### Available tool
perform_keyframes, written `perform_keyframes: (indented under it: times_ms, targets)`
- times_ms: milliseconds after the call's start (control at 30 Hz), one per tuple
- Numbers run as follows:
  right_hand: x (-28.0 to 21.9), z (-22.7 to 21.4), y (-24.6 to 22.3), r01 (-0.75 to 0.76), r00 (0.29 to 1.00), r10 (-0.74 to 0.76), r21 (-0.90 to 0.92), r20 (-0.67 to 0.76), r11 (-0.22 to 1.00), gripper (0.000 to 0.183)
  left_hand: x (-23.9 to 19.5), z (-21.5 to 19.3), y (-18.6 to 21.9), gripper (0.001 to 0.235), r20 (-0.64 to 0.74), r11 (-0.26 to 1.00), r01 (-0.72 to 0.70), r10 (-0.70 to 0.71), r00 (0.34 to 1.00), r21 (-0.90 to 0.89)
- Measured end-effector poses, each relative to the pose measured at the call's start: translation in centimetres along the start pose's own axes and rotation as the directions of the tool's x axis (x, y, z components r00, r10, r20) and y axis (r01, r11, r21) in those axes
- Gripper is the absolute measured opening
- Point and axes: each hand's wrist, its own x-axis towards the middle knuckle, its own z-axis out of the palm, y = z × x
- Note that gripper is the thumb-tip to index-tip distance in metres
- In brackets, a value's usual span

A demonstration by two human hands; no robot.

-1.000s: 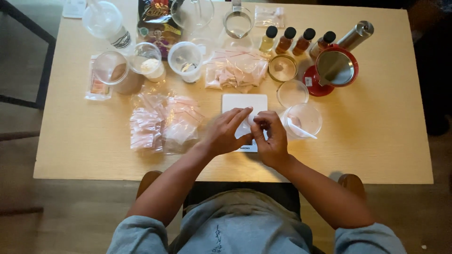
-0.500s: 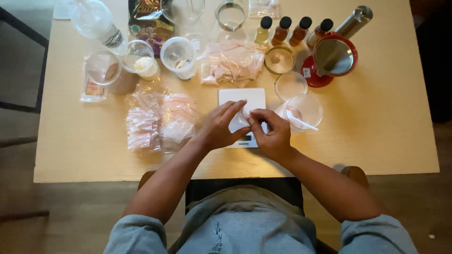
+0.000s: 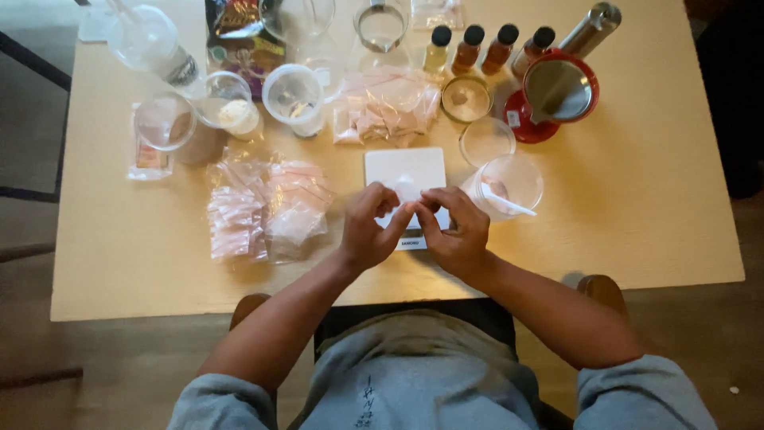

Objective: The person scoops a pink powder from a plastic cup using a small white spoon and transfers it into small clear plastic bags placed on a digital scale. The person repeats this process multiple times, filling several bags with the powder.

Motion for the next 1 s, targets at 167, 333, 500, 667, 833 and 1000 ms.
perform_keyframes:
  times_ms: [167, 333, 500, 667, 833, 1000]
  targets:
    - [-0.5, 0.0, 1.0, -0.048, 0.998, 0.043, 0.089, 0.055, 0.995, 0.022, 0.3, -0.1, 0.2, 0.015, 0.105, 0.983, 0.008, 0.012, 0.994, -0.184]
    - [-0.3, 0.2, 0.5, -0.199, 0.979, 0.192, 0.105, 0.068, 0.974, 0.023, 0.9, -0.5, 0.5, 0.014, 0.136, 0.981, 0.01, 0.016, 0.991, -0.193]
    - [-1.5, -0.2, 1.7, -0.367, 0.929, 0.369, 0.165, 0.02, 0.915, 0.019, 0.6, -0.3, -0.3, 0.016, 0.167, 0.985, 0.012, 0.017, 0.986, -0.171]
    - [0.1, -0.2, 0.1, -0.244, 0.968, 0.244, 0.002, 0.063, 0.97, 0.022, 0.6, -0.4, -0.3, 0.016, 0.219, 0.993, 0.001, 0.025, 0.975, -0.12]
    - [0.3, -0.5, 0.5, -0.157, 0.982, 0.153, 0.036, 0.107, 0.987, 0.014, 1.2, -1.1, -0.5, 0.018, 0.261, 0.971, 0.112, -0.054, 0.964, -0.209]
    - [1.1, -0.7, 0.1, -0.085, 0.982, 0.088, -0.024, 0.165, 0.996, 0.013, 2.2, -1.7, 1.2, 0.019, 0.305, 0.943, 0.189, -0.1, 0.947, -0.276]
